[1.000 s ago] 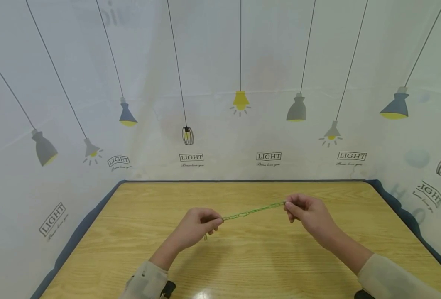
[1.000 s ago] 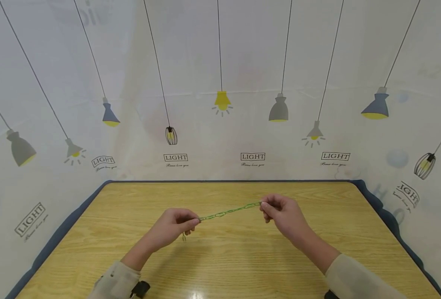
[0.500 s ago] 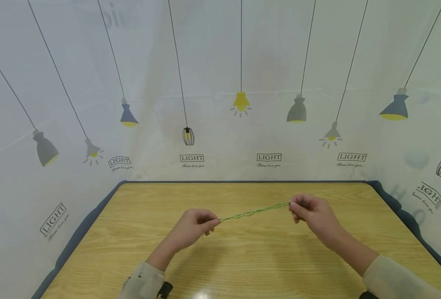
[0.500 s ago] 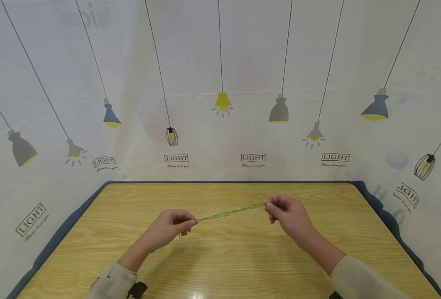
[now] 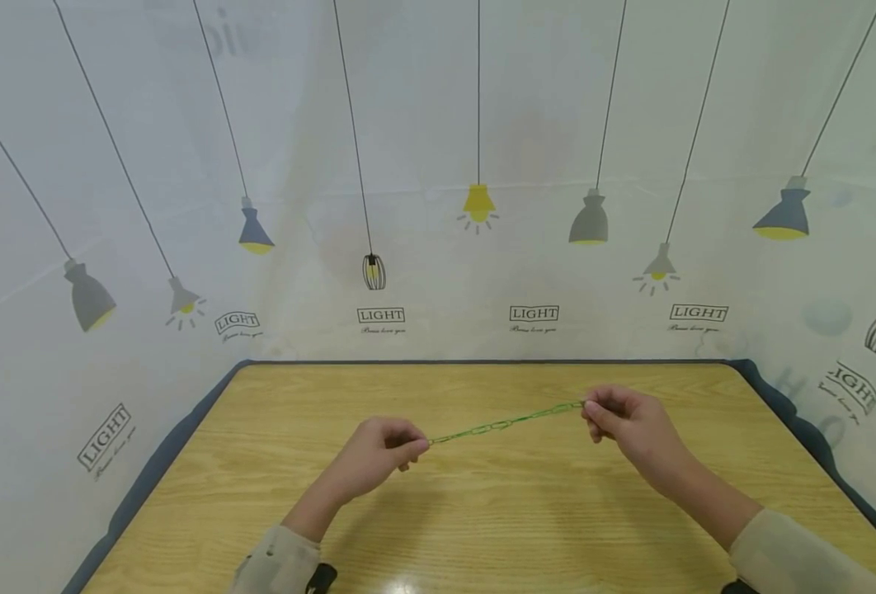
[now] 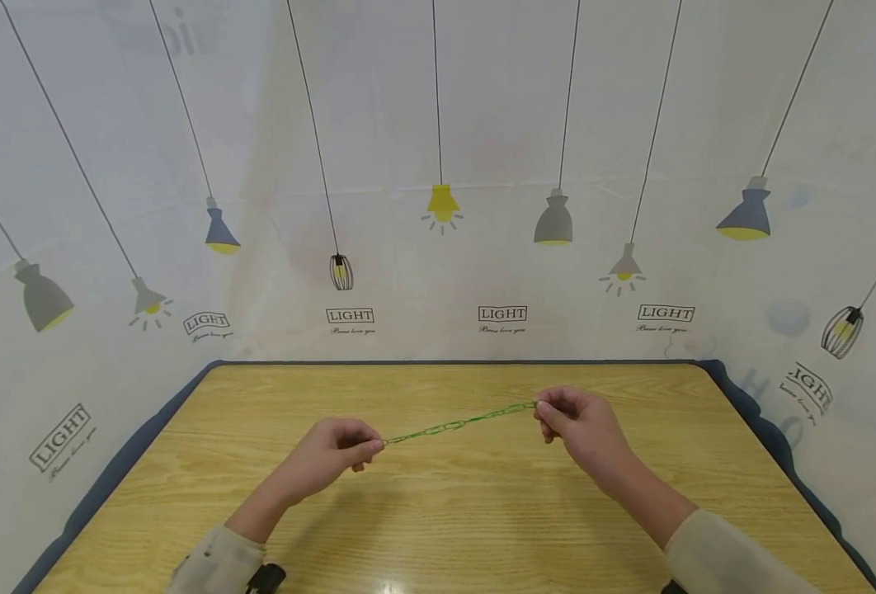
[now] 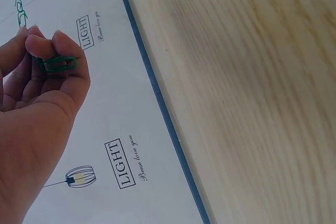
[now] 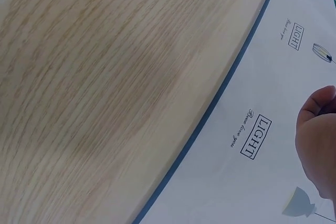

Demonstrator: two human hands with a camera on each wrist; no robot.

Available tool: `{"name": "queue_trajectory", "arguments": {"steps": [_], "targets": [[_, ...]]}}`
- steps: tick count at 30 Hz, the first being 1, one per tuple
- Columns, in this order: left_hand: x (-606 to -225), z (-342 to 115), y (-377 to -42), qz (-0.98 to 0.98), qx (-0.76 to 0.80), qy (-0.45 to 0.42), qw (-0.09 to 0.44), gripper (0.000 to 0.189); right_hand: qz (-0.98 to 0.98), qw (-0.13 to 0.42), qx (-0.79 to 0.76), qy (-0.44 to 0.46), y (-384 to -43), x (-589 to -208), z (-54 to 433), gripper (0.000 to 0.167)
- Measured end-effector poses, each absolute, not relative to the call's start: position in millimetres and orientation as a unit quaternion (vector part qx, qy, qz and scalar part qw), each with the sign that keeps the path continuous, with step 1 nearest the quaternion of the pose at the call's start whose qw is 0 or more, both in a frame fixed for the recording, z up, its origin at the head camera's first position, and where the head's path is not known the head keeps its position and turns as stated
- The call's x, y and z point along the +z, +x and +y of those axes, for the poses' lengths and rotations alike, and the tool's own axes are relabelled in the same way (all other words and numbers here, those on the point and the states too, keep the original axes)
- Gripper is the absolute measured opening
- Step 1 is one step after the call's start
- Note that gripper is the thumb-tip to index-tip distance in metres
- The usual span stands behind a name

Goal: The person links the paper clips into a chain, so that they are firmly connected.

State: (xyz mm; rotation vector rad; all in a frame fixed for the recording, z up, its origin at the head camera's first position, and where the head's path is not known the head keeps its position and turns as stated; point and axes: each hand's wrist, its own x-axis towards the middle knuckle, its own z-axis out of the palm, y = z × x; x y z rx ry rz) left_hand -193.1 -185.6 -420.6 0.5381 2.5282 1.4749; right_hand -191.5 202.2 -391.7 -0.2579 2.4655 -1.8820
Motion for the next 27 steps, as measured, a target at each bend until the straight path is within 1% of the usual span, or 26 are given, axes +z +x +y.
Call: {"name": "queue_trajectory", "arguments": {"steps": [15,27], "targets": [[-421,-195,-192,0.846,0.500,0.166,0.079,0.029,0.796,0.011,-0.600,-0.080,-190,-393,206,0.018],[-421,-203,-192,0.853,0.491,0.160,0.075,0.031,0.797,0.014,-0.598,-0.078,-190,-392,211,0.020]]}}
